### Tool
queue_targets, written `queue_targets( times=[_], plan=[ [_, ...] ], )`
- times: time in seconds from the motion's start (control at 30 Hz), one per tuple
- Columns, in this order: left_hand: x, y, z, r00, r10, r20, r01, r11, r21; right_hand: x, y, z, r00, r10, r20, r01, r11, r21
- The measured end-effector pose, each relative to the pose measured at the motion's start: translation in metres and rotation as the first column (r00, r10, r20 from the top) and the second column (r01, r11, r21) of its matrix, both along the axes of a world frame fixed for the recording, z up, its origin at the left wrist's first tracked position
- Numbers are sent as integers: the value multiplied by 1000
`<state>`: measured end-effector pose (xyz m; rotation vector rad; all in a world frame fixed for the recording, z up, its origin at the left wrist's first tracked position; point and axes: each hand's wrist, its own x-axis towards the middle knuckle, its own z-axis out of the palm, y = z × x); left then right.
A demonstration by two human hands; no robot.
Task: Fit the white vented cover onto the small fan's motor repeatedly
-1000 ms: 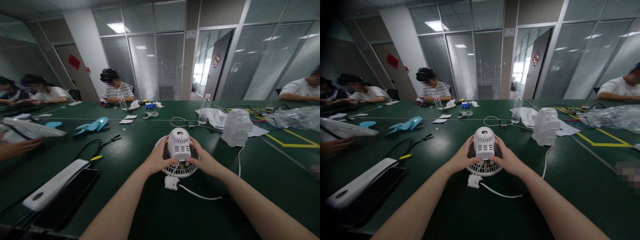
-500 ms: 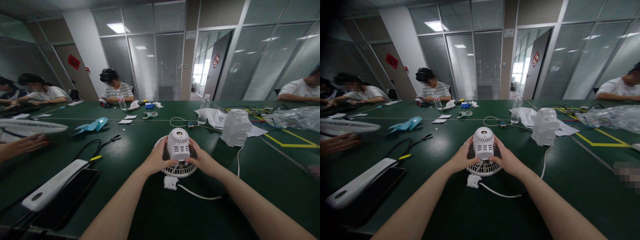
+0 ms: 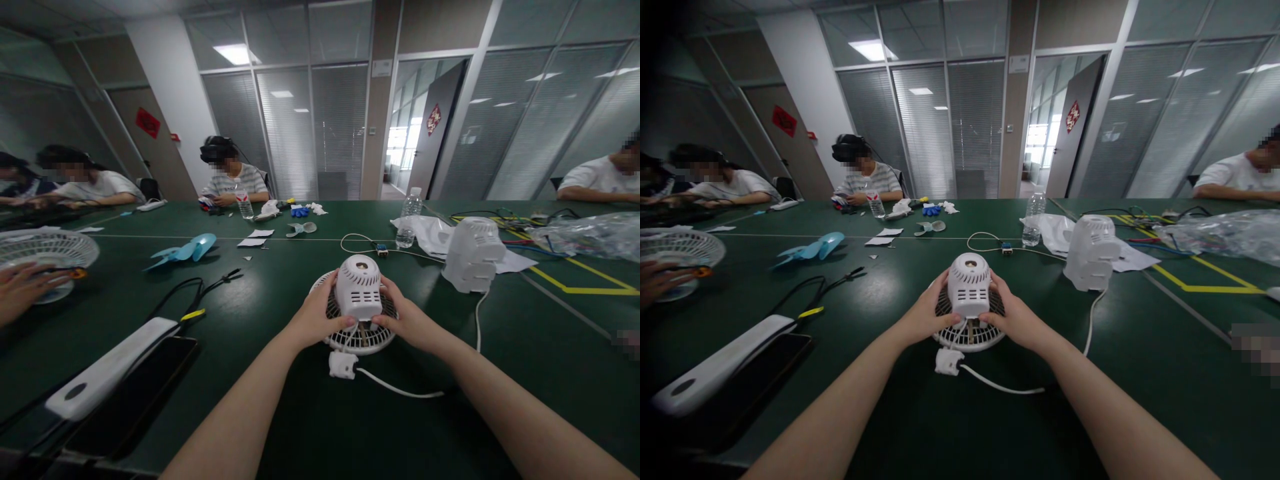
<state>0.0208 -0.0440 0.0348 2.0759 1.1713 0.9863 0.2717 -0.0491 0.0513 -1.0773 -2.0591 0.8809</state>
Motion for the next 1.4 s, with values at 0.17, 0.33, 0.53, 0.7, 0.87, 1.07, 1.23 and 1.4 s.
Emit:
queue_targets(
  times=[0.17, 0.33, 0.53, 0.7, 0.87, 1.07, 1.23, 1.4],
  plan=[
    [0, 0, 2, 1000, -13, -17, 13, 1000, 14, 1, 0, 2, 1000, -4, 3, 4, 1000, 8],
    [-2, 2, 1, 999, -36, -12, 36, 999, 18, 2, 2, 3, 999, 6, 33, -5, 1000, -12],
    [-5, -2, 8, 997, -82, 5, 82, 996, -45, 3, 1, 6, 998, 1, 56, 1, 999, -38],
    [-6, -5, 13, 995, -100, 22, 101, 993, -63, 6, 0, 10, 998, 6, 58, -3, 999, -50],
    [-3, -5, 11, 997, -68, 32, 71, 995, -73, 6, 1, 7, 999, 19, 38, -18, 1000, -14],
    [-2, -3, 6, 999, -37, 24, 38, 997, -70, 4, 5, -3, 999, 8, 40, -10, 999, 44],
    [-2, -1, 5, 999, -47, -18, 47, 999, -14, 2, 8, -6, 998, -10, 55, 5, 996, 87],
    [-4, 1, 4, 998, -54, -39, 53, 998, -32, 1, 7, -4, 999, -10, 50, 6, 997, 74]
  ],
)
